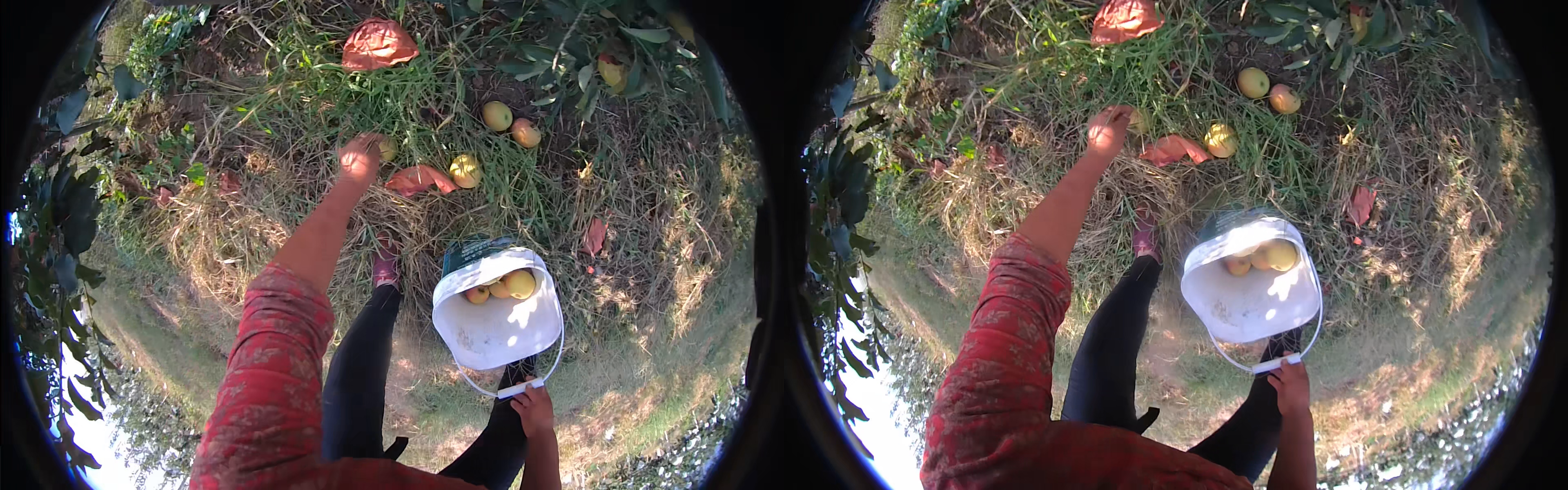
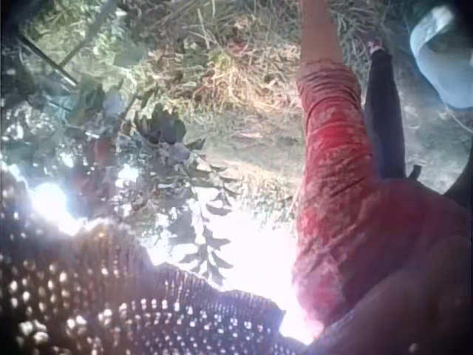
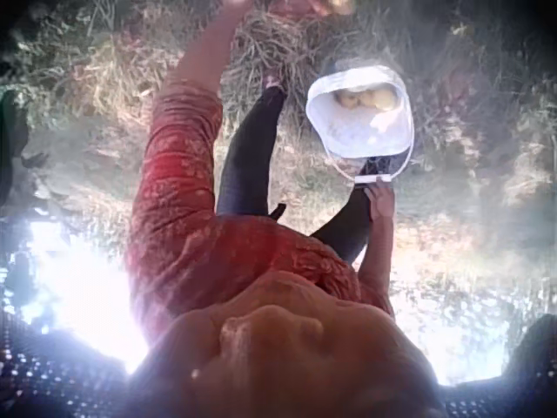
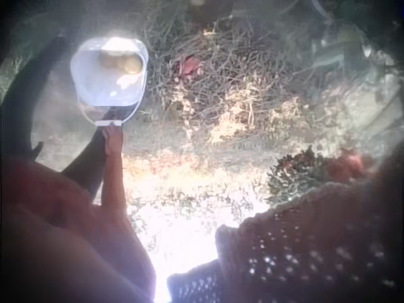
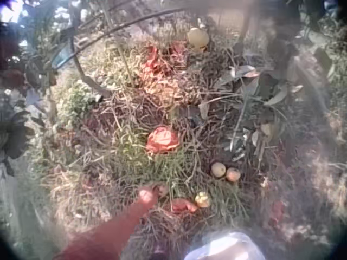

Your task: The person picks apples from trees and places them into a white bucket. They also collect fallen apples from the ground and add them to the bucket while moving through the orchard.

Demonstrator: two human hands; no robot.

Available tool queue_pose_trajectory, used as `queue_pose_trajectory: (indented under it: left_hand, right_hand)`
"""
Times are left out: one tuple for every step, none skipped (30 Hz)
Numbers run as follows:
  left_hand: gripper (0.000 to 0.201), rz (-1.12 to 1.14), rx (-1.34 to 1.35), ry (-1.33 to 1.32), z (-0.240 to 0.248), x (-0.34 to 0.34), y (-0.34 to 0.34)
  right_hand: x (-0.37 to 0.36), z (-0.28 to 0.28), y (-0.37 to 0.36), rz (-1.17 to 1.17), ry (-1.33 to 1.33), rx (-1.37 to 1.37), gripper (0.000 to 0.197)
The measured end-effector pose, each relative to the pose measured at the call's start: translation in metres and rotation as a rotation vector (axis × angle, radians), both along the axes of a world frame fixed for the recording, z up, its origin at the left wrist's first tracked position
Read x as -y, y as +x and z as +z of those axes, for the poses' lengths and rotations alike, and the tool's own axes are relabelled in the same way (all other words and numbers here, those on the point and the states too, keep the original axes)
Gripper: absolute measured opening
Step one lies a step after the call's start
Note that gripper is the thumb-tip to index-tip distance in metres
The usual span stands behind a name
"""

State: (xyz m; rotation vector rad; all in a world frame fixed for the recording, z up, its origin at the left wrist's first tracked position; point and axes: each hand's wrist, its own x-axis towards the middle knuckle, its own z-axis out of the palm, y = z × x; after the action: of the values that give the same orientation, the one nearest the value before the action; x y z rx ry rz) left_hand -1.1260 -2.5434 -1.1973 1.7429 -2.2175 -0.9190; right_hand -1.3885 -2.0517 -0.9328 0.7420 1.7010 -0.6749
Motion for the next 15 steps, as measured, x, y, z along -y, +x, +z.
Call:
queue_pose_trajectory:
  left_hand:
    - [0.020,0.069,0.057,0.092,-0.020,0.007,-0.005]
    - [0.022,-0.025,0.234,0.011,-0.038,0.016,-0.008]
    - [0.023,-0.120,0.419,-0.018,-0.055,0.019,-0.013]
    - [0.022,-0.169,0.532,0.018,-0.070,0.022,-0.017]
    - [0.024,-0.230,0.675,0.099,-0.082,0.025,-0.017]
    - [0.027,-0.196,0.699,0.298,-0.093,0.032,-0.019]
    - [0.030,-0.169,0.663,0.242,-0.100,0.026,-0.015]
    - [0.033,-0.073,0.578,0.207,-0.105,0.023,-0.011]
    - [0.036,0.092,0.447,0.190,-0.109,0.018,-0.007]
    - [0.044,0.005,0.464,0.145,-0.111,0.011,0.000]
    - [0.047,-0.078,0.419,0.078,-0.112,0.008,0.005]
    - [0.051,-0.194,0.408,0.071,-0.113,0.005,0.010]
    - [0.056,-0.139,0.399,0.177,-0.114,0.004,0.011]
    - [0.061,0.023,0.282,0.276,-0.113,0.003,0.012]
    - [0.067,0.114,0.235,0.287,-0.111,0.003,0.011]
  right_hand:
    - [0.008,0.003,-0.017,0.255,0.171,-0.162,0.029]
    - [0.023,-0.002,-0.036,0.457,0.097,-0.423,0.029]
    - [0.041,-0.005,-0.057,0.648,0.119,-0.686,0.029]
    - [0.064,-0.009,-0.076,0.676,-0.087,-0.769,0.030]
    - [0.092,-0.019,-0.098,0.663,-0.152,-0.835,0.030]
    - [0.123,-0.035,-0.114,0.733,-0.333,-0.856,0.026]
    - [0.157,-0.059,-0.127,0.849,-0.461,-0.866,0.023]
    - [0.192,-0.085,-0.135,1.086,-0.528,-0.937,0.019]
    - [0.230,-0.122,-0.137,1.171,-0.591,-0.969,0.018]
    - [0.264,-0.154,-0.137,1.105,-0.682,-0.821,0.017]
    - [0.298,-0.188,-0.138,1.139,-0.686,-0.721,0.017]
    - [0.333,-0.221,-0.138,1.405,-0.600,-0.918,0.020]
    - [0.358,-0.251,-0.135,1.427,-0.613,-1.025,0.030]
    - [0.377,-0.275,-0.132,1.503,-0.480,-1.018,0.035]
    - [0.393,-0.296,-0.130,1.555,-0.291,-0.988,0.041]
